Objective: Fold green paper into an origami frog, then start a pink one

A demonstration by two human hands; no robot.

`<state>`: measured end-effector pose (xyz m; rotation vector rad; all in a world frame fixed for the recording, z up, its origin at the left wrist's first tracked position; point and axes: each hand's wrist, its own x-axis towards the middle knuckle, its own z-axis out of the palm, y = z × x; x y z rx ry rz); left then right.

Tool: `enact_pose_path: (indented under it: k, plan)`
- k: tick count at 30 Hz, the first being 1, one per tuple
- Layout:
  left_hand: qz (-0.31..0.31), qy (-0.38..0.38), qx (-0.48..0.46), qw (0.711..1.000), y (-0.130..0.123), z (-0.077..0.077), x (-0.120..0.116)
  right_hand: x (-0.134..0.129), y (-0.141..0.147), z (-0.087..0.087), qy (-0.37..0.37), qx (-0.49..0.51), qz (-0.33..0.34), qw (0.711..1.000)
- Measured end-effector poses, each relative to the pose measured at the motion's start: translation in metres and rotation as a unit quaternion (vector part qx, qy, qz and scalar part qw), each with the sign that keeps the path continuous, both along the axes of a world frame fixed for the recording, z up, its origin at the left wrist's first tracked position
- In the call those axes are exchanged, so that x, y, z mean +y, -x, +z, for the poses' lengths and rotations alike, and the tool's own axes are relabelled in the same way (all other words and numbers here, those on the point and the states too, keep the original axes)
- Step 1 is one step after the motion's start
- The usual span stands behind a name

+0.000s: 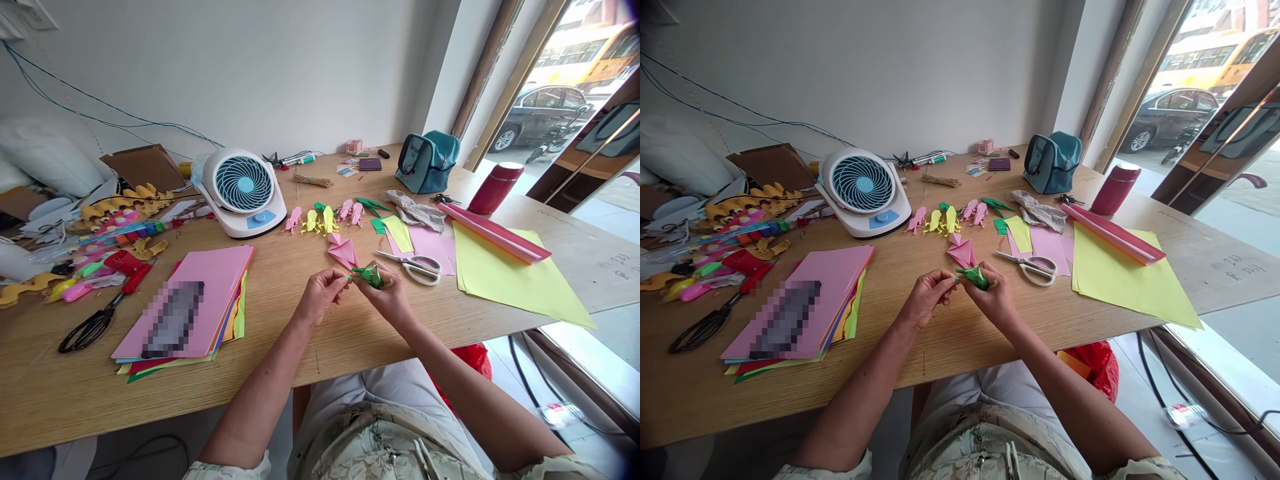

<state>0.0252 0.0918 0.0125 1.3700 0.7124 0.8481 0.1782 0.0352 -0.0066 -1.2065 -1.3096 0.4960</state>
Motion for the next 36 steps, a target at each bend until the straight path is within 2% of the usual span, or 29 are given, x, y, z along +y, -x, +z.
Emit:
enact_pose_path:
  k: [2, 6, 9, 15, 27, 33, 36]
  plan:
    - [0.006, -0.035, 0.012, 0.999, 0.0006, -0.0006, 0.0011, 0.0010, 0.0019, -0.0014, 0.008, 0.023, -0.005, 1.000]
    - [0.021, -0.156, 0.055, 0.986, 0.0035, -0.0003, 0.0026, 0.0042, 0.0037, -0.0060, 0.041, 0.108, 0.007, 0.993]
    - [0.039, -0.194, 0.068, 0.978, 0.0041, -0.0005, 0.0024, 0.0050, 0.0029, -0.0076, 0.055, 0.132, 0.016, 0.990]
    - [0.022, -0.115, 0.026, 0.993, 0.0019, -0.0032, 0.0030, 0.0032, 0.0028, -0.0043, 0.081, 0.140, 0.030, 0.986]
    - [0.020, -0.173, 0.064, 0.983, 0.0043, -0.0004, 0.0031, 0.0055, 0.0034, -0.0034, 0.111, 0.151, 0.035, 0.982]
    - [-0.031, -0.106, 0.065, 0.992, 0.0048, -0.0016, 0.0051, 0.0054, 0.0019, -0.0052, 0.094, 0.153, 0.047, 0.983]
    - [-0.013, -0.133, 0.073, 0.988, 0.0047, -0.0010, 0.0035, 0.0046, 0.0010, -0.0060, 0.090, 0.151, 0.049, 0.983]
